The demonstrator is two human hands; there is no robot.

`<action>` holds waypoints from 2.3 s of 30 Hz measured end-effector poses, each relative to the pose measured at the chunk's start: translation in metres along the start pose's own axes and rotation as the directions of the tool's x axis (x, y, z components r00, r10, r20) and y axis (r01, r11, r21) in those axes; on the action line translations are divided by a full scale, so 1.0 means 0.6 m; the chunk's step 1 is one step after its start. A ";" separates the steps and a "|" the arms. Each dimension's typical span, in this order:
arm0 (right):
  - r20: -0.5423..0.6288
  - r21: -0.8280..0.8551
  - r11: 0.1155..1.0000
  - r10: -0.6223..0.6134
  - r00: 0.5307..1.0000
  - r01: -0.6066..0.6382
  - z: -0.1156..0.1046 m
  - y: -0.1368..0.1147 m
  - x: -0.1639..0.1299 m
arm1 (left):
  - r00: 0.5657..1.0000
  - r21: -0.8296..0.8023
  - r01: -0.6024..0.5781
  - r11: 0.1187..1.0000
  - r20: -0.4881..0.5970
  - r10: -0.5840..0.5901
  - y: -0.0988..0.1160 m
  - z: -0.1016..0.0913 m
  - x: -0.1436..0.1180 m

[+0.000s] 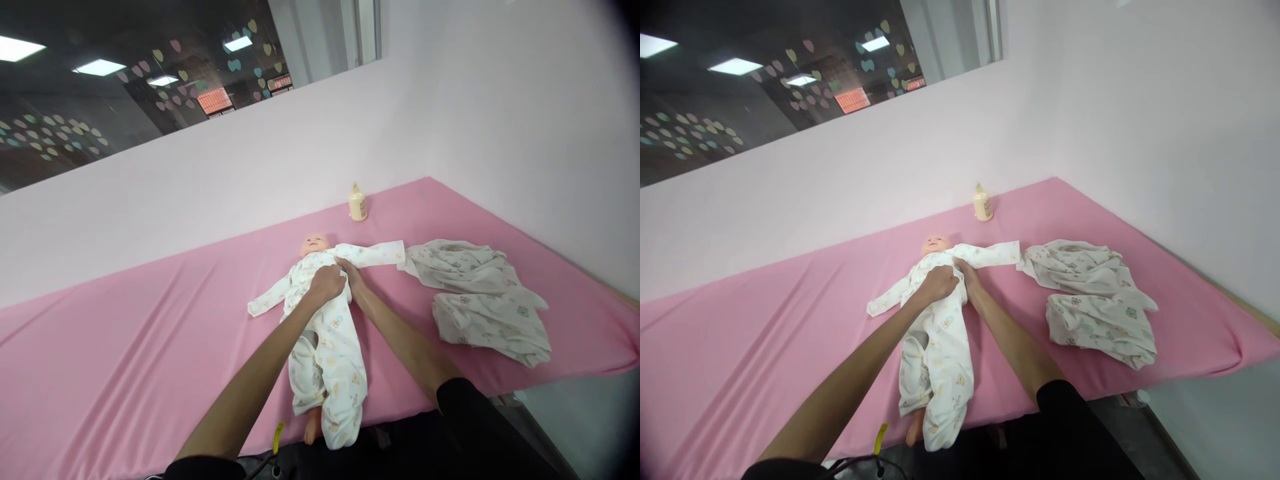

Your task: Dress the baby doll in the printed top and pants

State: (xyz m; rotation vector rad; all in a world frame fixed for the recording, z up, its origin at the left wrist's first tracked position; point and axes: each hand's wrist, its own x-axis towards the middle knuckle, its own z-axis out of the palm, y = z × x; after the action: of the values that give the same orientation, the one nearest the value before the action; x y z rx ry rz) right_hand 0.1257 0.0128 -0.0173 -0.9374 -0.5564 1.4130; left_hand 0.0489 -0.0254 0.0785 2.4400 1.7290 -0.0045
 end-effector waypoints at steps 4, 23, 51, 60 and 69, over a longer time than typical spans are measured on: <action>0.064 0.065 0.997 0.044 0.997 -0.048 -0.001 0.005 -0.001 | 0.997 0.048 0.017 0.999 -0.071 -0.014 -0.006 0.000 0.017; -0.057 -0.130 0.990 0.051 0.997 -0.058 -0.034 0.005 -0.059 | 0.920 0.407 -0.128 0.905 -0.293 0.262 -0.001 0.062 -0.109; 0.597 -0.793 -0.215 -0.464 0.655 0.570 -0.050 -0.047 -0.157 | 0.867 0.025 -0.003 1.000 -0.498 0.016 -0.055 0.102 -0.190; 0.829 -0.492 -0.541 -0.053 0.557 0.682 0.082 -0.051 -0.138 | 0.702 -0.978 0.030 0.205 -0.125 -0.701 -0.199 0.128 -0.190; 0.799 -0.497 -0.584 -0.020 0.601 0.642 0.099 -0.050 -0.108 | 0.948 -0.840 0.115 -0.530 0.252 -0.195 -0.224 0.129 -0.100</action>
State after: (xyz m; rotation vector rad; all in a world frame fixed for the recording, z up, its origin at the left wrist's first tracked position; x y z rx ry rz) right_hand 0.0870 -0.0345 0.0528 -1.3011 -2.5417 -0.3204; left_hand -0.0905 -0.0476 -0.0089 0.5228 0.9100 1.1086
